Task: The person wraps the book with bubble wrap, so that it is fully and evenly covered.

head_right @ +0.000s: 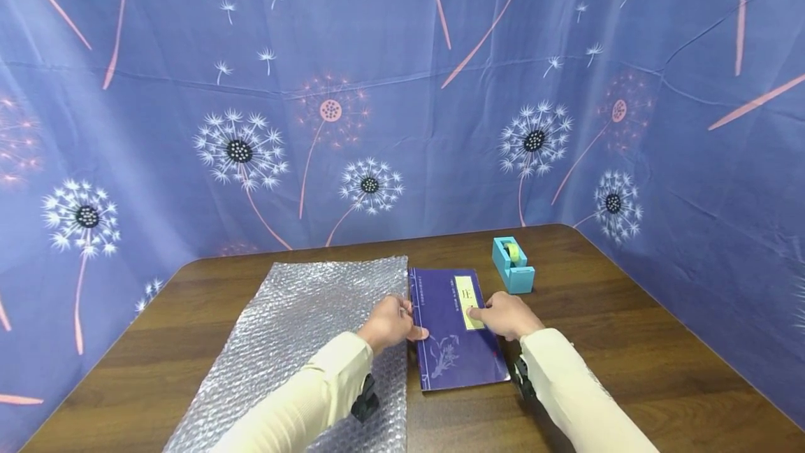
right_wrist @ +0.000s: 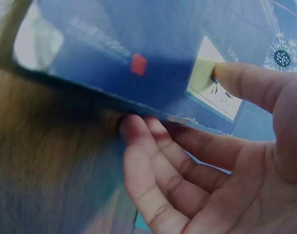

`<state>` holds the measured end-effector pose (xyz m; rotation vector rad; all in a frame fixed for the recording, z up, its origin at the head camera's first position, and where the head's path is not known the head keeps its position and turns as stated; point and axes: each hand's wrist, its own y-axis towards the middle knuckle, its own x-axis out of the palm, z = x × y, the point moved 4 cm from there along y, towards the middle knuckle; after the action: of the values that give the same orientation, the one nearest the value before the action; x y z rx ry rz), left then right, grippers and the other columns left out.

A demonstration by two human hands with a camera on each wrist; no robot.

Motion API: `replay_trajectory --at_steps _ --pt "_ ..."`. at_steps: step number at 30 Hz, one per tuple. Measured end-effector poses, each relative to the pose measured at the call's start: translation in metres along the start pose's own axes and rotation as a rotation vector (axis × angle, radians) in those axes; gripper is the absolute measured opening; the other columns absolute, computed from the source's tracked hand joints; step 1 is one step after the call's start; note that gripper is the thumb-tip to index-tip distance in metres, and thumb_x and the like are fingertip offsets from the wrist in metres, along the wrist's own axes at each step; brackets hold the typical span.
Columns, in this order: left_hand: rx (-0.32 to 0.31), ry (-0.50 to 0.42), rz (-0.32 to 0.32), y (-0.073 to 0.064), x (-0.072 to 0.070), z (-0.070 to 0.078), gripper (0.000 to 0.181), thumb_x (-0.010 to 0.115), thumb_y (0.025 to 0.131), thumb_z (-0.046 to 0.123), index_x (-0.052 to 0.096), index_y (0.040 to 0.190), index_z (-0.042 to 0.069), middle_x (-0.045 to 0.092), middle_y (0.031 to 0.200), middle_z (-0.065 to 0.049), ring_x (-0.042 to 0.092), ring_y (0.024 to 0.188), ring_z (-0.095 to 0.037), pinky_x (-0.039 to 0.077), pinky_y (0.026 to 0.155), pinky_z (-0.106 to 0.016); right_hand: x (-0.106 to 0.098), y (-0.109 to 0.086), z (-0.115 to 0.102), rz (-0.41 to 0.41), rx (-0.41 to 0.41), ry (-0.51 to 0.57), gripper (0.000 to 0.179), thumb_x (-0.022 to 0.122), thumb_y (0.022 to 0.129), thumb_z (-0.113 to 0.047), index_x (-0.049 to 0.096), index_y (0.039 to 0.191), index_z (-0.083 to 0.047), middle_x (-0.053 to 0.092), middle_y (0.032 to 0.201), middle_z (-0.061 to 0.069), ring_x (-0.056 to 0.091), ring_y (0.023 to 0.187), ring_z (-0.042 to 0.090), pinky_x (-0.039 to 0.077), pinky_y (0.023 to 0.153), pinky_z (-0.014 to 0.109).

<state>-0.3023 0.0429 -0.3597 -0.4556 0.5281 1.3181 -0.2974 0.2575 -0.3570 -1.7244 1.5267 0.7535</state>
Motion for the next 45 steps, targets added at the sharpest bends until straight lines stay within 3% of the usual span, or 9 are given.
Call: replay_trajectory --at_steps 3,6,9,13,19,23,28,35,45 --pt "0.011 0.006 0.012 0.000 -0.001 0.001 0.035 0.091 0.074 0.007 0.061 0.092 0.003 0.066 0.069 -0.001 0.058 0.066 -0.013 0.054 0.066 -0.028 -0.001 0.001 0.003 -0.045 0.030 0.056 0.047 0.059 0.102 -0.034 0.067 0.104 0.012 0.054 0.074 0.009 0.058 0.072 0.022 0.060 0.072 0.047" --pt "0.025 0.001 0.017 0.000 0.000 0.001 0.035 0.091 0.074 0.008 0.062 0.093 0.003 0.066 0.071 -0.001 0.059 0.066 -0.013 0.053 0.065 -0.029 -0.003 0.001 0.007 -0.079 0.013 0.098 0.057 0.059 0.102 -0.036 0.059 0.117 0.020 0.063 0.095 0.023 0.066 0.088 0.032 0.060 0.077 0.051" --pt "0.034 -0.028 0.002 -0.001 0.001 -0.002 0.034 0.089 0.076 0.006 0.061 0.095 0.003 0.068 0.070 -0.003 0.063 0.064 -0.014 0.050 0.061 -0.027 -0.005 0.000 0.009 -0.091 0.001 0.138 0.053 0.061 0.102 -0.034 0.057 0.109 0.019 0.062 0.101 0.025 0.067 0.095 0.036 0.059 0.080 0.051" --pt "0.034 -0.037 -0.015 -0.002 0.001 -0.007 0.036 0.087 0.079 0.007 0.060 0.101 0.003 0.070 0.066 -0.005 0.067 0.061 -0.017 0.047 0.057 -0.026 -0.003 -0.004 0.010 -0.092 -0.019 0.211 0.032 0.065 0.100 -0.025 0.054 0.087 0.003 0.054 0.083 0.010 0.060 0.083 0.024 0.057 0.075 0.043" --pt "0.054 0.039 -0.007 -0.005 0.000 -0.009 0.053 0.087 0.080 0.011 0.060 0.124 -0.006 0.067 0.058 -0.005 0.068 0.056 -0.018 0.049 0.061 -0.026 0.000 -0.006 0.012 -0.078 0.004 0.273 0.030 0.066 0.098 -0.018 0.058 0.107 0.009 0.060 0.098 0.014 0.059 0.090 0.026 0.059 0.080 0.045" --pt "0.057 0.053 0.006 -0.006 0.001 -0.007 0.062 0.086 0.081 0.011 0.056 0.131 -0.008 0.067 0.058 -0.004 0.069 0.055 -0.019 0.053 0.068 -0.027 0.000 -0.007 0.013 -0.064 0.022 0.310 0.030 0.065 0.099 -0.017 0.057 0.110 0.010 0.061 0.102 0.017 0.061 0.094 0.029 0.060 0.080 0.046" --pt "0.052 0.048 0.028 -0.007 0.002 -0.004 0.060 0.086 0.081 0.009 0.056 0.130 -0.006 0.067 0.057 -0.005 0.069 0.053 -0.021 0.054 0.073 -0.028 -0.002 -0.010 0.013 -0.037 0.014 0.323 0.033 0.065 0.100 -0.017 0.056 0.114 0.011 0.060 0.105 0.018 0.062 0.092 0.026 0.061 0.077 0.042" --pt "0.041 -0.020 0.040 -0.008 0.002 0.001 0.046 0.086 0.080 0.005 0.055 0.114 0.001 0.066 0.058 -0.007 0.070 0.053 -0.024 0.052 0.059 -0.025 -0.005 -0.012 0.012 -0.002 0.000 0.263 0.037 0.066 0.099 -0.020 0.058 0.116 0.011 0.062 0.107 0.018 0.061 0.093 0.027 0.060 0.078 0.044" --pt "0.045 -0.142 -0.005 -0.006 -0.010 0.001 0.049 0.083 0.080 -0.003 0.054 0.120 -0.004 0.065 0.067 -0.007 0.071 0.061 -0.032 0.055 0.059 -0.030 -0.008 -0.017 0.002 -0.013 -0.017 0.292 0.043 0.065 0.100 -0.021 0.054 0.122 0.015 0.060 0.116 0.024 0.062 0.100 0.032 0.060 0.079 0.044"
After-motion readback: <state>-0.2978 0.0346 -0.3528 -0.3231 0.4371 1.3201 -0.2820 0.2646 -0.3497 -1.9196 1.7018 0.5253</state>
